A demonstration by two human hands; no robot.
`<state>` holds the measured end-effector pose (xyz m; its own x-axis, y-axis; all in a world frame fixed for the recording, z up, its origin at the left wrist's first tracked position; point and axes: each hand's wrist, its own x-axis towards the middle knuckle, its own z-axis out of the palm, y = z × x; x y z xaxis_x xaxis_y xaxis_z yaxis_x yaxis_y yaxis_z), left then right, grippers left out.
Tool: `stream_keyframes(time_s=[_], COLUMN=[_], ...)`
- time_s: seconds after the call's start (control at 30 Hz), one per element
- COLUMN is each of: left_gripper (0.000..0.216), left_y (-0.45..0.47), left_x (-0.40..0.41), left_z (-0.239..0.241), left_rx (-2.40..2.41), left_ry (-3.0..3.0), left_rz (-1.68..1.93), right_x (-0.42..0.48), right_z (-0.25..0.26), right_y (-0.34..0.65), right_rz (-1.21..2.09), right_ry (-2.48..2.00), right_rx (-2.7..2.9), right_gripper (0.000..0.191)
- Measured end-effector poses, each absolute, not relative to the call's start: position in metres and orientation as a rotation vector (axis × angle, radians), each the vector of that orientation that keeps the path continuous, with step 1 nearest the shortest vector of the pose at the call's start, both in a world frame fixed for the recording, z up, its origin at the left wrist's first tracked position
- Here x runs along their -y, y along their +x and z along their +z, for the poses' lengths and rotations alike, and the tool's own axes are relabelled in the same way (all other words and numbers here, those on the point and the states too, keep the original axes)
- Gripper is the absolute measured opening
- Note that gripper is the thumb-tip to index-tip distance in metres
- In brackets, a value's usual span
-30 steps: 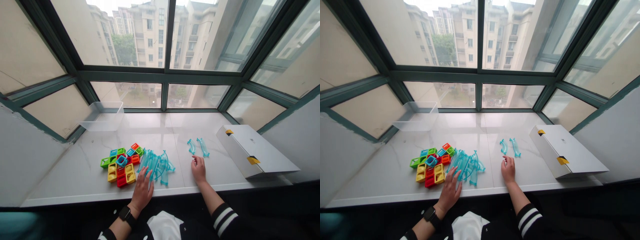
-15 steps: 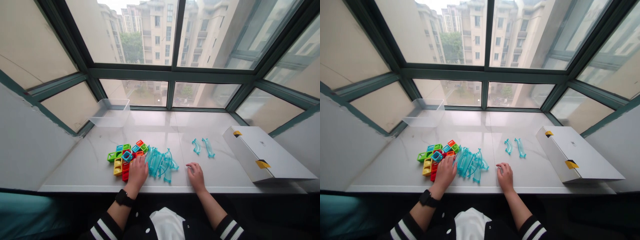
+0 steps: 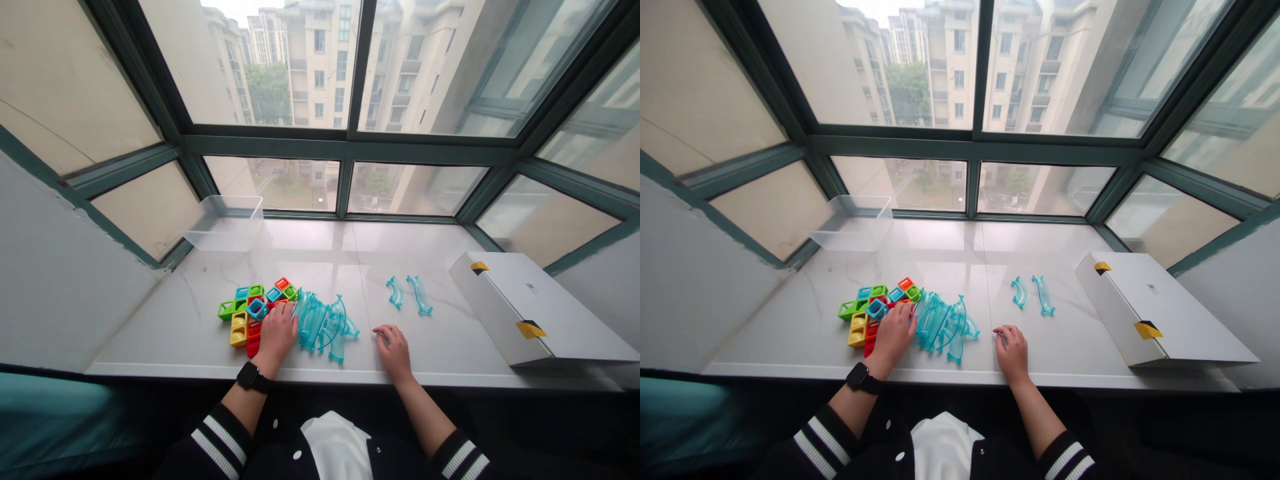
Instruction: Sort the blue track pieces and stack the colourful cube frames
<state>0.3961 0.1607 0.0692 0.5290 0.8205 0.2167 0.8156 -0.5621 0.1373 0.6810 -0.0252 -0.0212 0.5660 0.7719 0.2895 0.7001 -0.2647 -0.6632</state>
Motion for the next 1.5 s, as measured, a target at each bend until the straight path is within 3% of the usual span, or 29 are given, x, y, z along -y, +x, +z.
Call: stream_keyframes(time_s=[0.27, 0.43, 0.7, 1.13, 1.33, 1.5], left_gripper=[0.024, 0.028, 0.009, 0.016, 0.020, 0.025], left_y=[0.412, 0.425, 0.441, 0.429, 0.428, 0.427], left_x=[-0.150, -0.133, -0.102, -0.110, -0.112, -0.112], left_z=[0.067, 0.074, 0.062, 0.069, 0.062, 0.056], left_rx=[-1.367, -1.164, -0.908, -0.893, -0.925, -0.955], left_ry=[2.788, 2.745, 2.717, 2.134, 1.931, 1.827], left_rz=[0.416, 0.606, 0.409, 0.763, 0.815, 0.806], right_x=[0.025, 0.025, 0.026, 0.026, 0.030, 0.019], right_z=[-0.019, -0.016, -0.015, -0.014, 0.005, 0.026], right_y=[0.681, 0.679, 0.679, 0.679, 0.655, 0.608], right_rz=[0.122, 0.161, 0.171, 0.135, 0.147, 0.439], right_ry=[-2.009, -2.039, -2.031, -1.993, -1.721, -1.608], right_rx=[1.191, 1.168, 1.170, 1.188, 1.401, 1.683], right_gripper=[0.026, 0.027, 0.027, 0.024, 0.021, 0.048])
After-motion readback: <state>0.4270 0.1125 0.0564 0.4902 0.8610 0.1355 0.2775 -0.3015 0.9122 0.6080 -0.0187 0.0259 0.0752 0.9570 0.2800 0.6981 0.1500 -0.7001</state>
